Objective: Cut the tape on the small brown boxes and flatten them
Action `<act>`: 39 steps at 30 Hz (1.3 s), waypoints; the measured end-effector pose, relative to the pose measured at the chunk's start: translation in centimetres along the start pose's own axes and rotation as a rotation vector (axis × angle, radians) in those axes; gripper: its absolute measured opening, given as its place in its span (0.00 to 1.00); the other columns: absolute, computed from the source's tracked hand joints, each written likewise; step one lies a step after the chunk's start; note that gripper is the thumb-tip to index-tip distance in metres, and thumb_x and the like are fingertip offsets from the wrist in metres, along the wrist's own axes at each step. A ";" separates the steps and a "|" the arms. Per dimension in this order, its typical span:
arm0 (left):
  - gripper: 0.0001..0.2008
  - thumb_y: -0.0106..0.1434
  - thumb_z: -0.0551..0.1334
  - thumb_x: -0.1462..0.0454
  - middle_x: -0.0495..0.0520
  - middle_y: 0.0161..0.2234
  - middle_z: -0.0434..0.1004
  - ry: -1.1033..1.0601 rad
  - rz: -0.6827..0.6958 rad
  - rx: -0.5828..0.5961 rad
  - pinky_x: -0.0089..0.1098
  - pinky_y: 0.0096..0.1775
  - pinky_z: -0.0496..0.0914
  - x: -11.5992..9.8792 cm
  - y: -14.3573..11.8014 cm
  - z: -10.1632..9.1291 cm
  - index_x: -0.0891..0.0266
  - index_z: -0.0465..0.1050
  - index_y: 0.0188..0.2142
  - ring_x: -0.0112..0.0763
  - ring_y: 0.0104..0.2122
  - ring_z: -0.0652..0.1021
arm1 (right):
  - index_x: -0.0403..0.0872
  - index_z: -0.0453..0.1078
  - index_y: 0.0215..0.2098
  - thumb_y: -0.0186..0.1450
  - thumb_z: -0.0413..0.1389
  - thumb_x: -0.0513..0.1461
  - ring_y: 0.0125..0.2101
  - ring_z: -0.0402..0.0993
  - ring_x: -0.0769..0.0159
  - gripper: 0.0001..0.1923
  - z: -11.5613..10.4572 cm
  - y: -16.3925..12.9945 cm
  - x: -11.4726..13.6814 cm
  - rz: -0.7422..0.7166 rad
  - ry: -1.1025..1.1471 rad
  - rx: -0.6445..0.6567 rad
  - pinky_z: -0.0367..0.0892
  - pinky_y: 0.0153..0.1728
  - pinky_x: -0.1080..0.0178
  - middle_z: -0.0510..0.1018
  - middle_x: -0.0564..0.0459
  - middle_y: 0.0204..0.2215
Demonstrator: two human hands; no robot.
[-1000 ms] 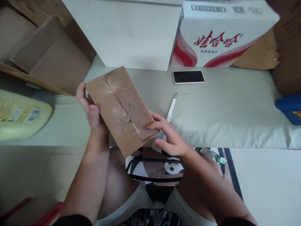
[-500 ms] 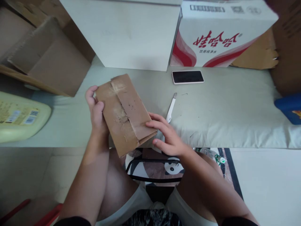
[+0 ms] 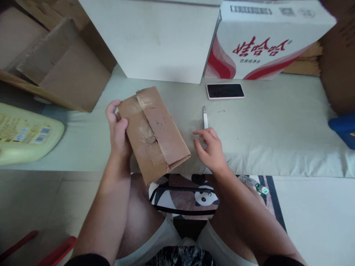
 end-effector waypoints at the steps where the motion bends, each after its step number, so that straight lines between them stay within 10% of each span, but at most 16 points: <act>1: 0.39 0.55 0.67 0.34 0.53 0.43 0.70 -0.003 -0.003 0.003 0.38 0.43 0.71 -0.1 0.0 0.0 0.47 0.63 0.59 0.38 0.39 0.75 | 0.51 0.79 0.45 0.68 0.56 0.41 0.36 0.72 0.58 0.12 -0.5 0.1 -0.2 -0.001 -0.036 -0.043 0.73 0.42 0.51 0.74 0.48 0.35; 9: 0.38 0.56 0.67 0.35 0.54 0.44 0.70 -0.018 0.002 0.006 0.39 0.45 0.71 -0.3 -0.1 0.1 0.47 0.63 0.59 0.40 0.41 0.75 | 0.48 0.79 0.49 0.66 0.57 0.45 0.54 0.70 0.43 0.17 2.7 -0.6 -1.7 -0.113 -0.222 0.202 0.66 0.58 0.37 0.76 0.39 0.50; 23: 0.36 0.55 0.69 0.37 0.52 0.43 0.70 -0.061 -0.019 0.000 0.37 0.42 0.69 -0.6 -0.2 0.2 0.45 0.65 0.57 0.37 0.38 0.73 | 0.49 0.76 0.57 0.66 0.55 0.41 0.38 0.75 0.50 0.22 0.7 0.3 -3.6 0.102 -0.383 0.091 0.73 0.44 0.47 0.76 0.44 0.39; 34: 0.40 0.55 0.68 0.34 0.55 0.45 0.72 -0.030 -0.023 0.012 0.41 0.47 0.72 -0.3 -0.3 0.0 0.47 0.64 0.59 0.42 0.44 0.76 | 0.55 0.68 0.54 0.69 0.52 0.43 0.21 0.60 0.68 0.16 -0.1 -0.7 -2.4 0.370 0.408 0.073 0.60 0.25 0.62 0.64 0.61 0.23; 39: 0.39 0.56 0.67 0.34 0.55 0.46 0.72 -0.026 -0.032 0.017 0.42 0.48 0.73 -0.2 -0.4 0.2 0.46 0.64 0.59 0.43 0.45 0.77 | 0.58 0.67 0.51 0.67 0.56 0.58 0.24 0.63 0.67 0.20 -1.0 -1.0 0.6 0.135 0.703 0.135 0.63 0.27 0.60 0.66 0.57 0.30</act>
Point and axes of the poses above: each hand's wrist, its own y-axis towards the middle knuckle, its own z-axis out of the palm, x = y × z, the point moved 8 cm from there along y, towards the middle knuckle
